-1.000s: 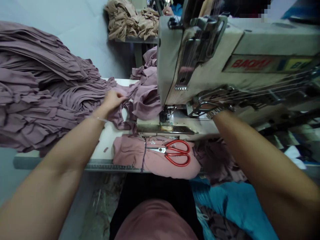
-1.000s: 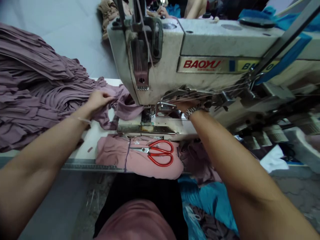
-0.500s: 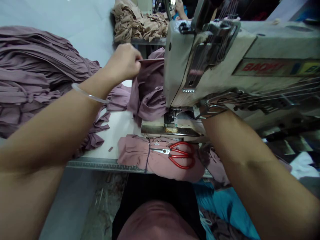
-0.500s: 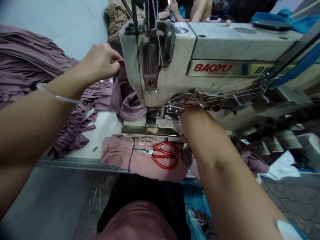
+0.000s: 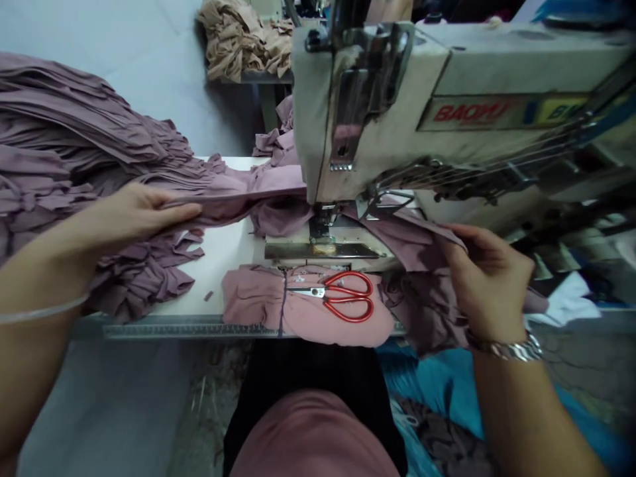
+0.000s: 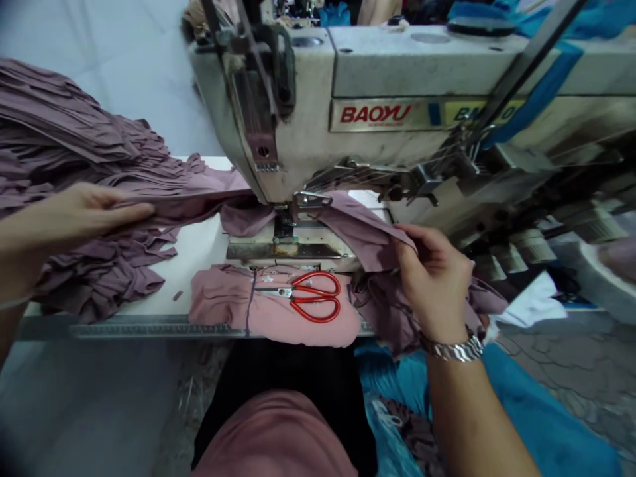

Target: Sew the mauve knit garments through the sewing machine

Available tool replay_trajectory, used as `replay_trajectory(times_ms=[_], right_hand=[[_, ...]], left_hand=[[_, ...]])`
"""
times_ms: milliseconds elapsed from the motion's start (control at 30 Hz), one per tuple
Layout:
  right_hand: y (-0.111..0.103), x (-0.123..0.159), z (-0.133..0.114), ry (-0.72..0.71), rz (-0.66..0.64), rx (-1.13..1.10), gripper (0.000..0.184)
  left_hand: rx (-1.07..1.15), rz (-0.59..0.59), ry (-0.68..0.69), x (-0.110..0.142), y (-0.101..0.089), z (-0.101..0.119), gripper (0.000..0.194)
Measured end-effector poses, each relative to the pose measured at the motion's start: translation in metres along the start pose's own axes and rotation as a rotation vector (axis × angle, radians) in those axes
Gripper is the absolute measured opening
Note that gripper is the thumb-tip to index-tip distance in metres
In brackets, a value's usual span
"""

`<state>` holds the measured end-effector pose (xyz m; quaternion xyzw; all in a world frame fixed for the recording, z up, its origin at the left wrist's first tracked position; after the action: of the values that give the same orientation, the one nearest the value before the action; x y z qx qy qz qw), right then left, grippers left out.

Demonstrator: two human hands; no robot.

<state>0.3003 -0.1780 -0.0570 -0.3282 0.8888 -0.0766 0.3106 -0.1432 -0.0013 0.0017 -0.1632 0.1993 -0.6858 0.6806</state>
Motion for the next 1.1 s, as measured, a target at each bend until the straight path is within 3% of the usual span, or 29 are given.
replay_trajectory(times_ms=[100, 167, 233, 267, 300, 333, 367, 400, 467, 533, 600, 733, 833, 967, 1100], right_hand=[[-0.007, 0.013, -0.001, 0.494, 0.030, -0.607, 0.040], [0.003, 0.016, -0.012, 0.547, 0.103, -0.776, 0.043], [0.021, 0.019, -0.029, 0.335, 0.134, -0.680, 0.033], [0.032, 0.021, -0.039, 0.149, 0.053, -0.554, 0.026], [0.044, 0.025, -0.050, -0.077, -0.101, -0.404, 0.020], [0.056, 0.030, -0.058, -0.320, -0.302, -0.245, 0.017], [0.067, 0.036, -0.062, -0.555, -0.489, -0.088, 0.017], [0.074, 0.040, -0.063, -0.760, -0.615, 0.061, 0.020], [0.079, 0.040, -0.056, -1.046, -0.674, 0.310, 0.027], [0.075, 0.032, -0.046, -1.195, -0.619, 0.442, 0.036], [0.067, 0.026, -0.039, -1.282, -0.585, 0.460, 0.040], [0.061, 0.025, -0.039, -1.356, -0.526, 0.418, 0.030], [0.071, 0.028, -0.041, -1.304, -0.525, 0.451, 0.031], [0.084, 0.023, -0.035, -1.142, -0.483, 0.564, 0.040], [0.077, 0.025, -0.031, -1.176, -0.464, 0.417, 0.030]], left_hand=[[0.275, 0.072, -0.216, 0.008, 0.000, -0.013, 0.022], [0.588, 0.269, -0.158, 0.008, 0.008, -0.005, 0.013], [0.774, 0.311, 0.050, 0.015, 0.027, 0.012, 0.008], [0.764, 0.236, 0.200, 0.021, 0.041, 0.021, 0.007], [0.650, 0.173, 0.376, 0.030, 0.057, 0.029, 0.008], [0.423, 0.036, 0.528, 0.039, 0.076, 0.035, 0.011], [0.147, -0.189, 0.694, 0.050, 0.097, 0.037, 0.019], [-0.075, -0.297, 0.893, 0.061, 0.114, 0.037, 0.024], [-0.403, -0.256, 1.155, 0.075, 0.136, 0.029, 0.028], [-0.586, -0.120, 1.295, 0.081, 0.145, 0.021, 0.032], [-0.653, -0.048, 1.357, 0.085, 0.145, 0.017, 0.032], [-0.666, -0.033, 1.398, 0.094, 0.145, 0.024, 0.024], [-0.729, -0.037, 1.344, 0.101, 0.150, 0.029, 0.023], [-0.830, -0.047, 1.222, 0.105, 0.156, 0.029, 0.036], [-0.805, 0.000, 1.218, 0.107, 0.158, 0.027, 0.035]])
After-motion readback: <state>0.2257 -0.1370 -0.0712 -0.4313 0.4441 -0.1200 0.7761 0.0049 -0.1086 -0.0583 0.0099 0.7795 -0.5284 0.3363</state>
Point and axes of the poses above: each hand's wrist, its own x-axis away from the middle knuckle, its own y-axis out of the palm, z = x × y, the point moved 2 cm from there along -x, towards the middle knuckle, and after that the axes turned 7 degrees about z, right-handed, at the moved point
